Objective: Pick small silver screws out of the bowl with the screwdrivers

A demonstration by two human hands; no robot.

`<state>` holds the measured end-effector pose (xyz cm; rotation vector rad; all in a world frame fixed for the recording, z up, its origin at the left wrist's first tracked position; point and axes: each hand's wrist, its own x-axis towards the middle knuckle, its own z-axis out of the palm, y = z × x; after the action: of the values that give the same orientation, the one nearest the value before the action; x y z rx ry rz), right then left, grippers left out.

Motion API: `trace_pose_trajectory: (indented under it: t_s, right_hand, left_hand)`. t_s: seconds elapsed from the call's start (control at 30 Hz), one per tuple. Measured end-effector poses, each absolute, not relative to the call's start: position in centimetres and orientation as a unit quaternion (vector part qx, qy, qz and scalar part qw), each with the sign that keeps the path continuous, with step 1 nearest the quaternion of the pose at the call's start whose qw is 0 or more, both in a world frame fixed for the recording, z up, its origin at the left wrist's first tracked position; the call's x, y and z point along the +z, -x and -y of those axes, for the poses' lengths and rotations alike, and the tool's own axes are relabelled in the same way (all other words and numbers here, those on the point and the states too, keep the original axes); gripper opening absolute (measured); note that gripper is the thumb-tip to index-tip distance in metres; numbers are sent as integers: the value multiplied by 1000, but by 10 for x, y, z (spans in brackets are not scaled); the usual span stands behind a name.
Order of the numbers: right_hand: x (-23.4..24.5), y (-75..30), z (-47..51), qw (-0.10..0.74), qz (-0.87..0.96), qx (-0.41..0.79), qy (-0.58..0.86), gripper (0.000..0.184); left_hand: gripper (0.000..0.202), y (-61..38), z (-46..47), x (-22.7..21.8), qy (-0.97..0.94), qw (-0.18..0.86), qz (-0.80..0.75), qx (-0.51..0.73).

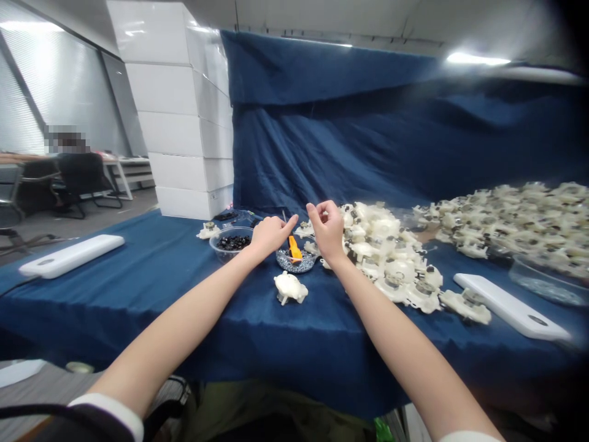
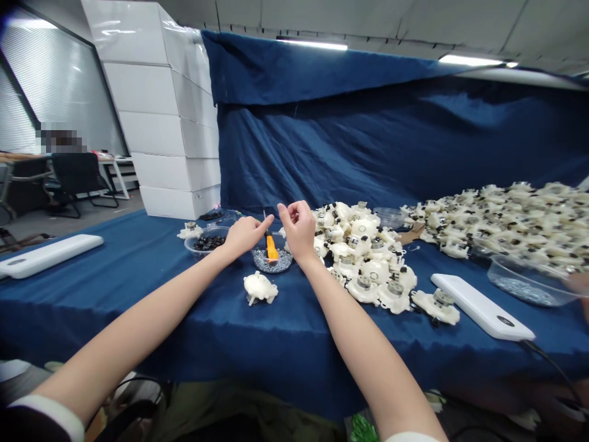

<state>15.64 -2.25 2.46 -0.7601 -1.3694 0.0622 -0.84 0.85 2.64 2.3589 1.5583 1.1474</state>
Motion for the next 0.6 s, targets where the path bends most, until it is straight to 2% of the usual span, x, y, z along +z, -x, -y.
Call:
trace_pose_trajectory:
  t_s: [0.1, 0.23, 0.27, 0.37, 0.5, 0.6]
  right_hand:
    - [24, -156, 23, 709, 619, 36, 336, 41]
    - [23, -155, 21, 698, 628, 36, 341, 43]
    - [23, -156, 20, 695, 632, 34, 340, 43]
    - [21, -156, 18, 686, 645, 29, 335, 42]
    - [19, -157, 17, 663, 671, 4, 331, 37]
    - [19, -156, 18, 650, 682, -25, 334, 41]
  left_hand:
    - [63, 5, -13, 28, -776, 171, -405, 451]
    - [17, 0, -17, 32, -687, 423, -286, 517]
    - [11, 0, -17, 33, -660, 469, -272, 521]
    - [18, 1, -14, 35, -624, 529, -244, 521]
    - [27, 4, -9, 36, -644, 536, -190, 511]
    - [38, 4, -8, 35, -666, 519, -167, 510]
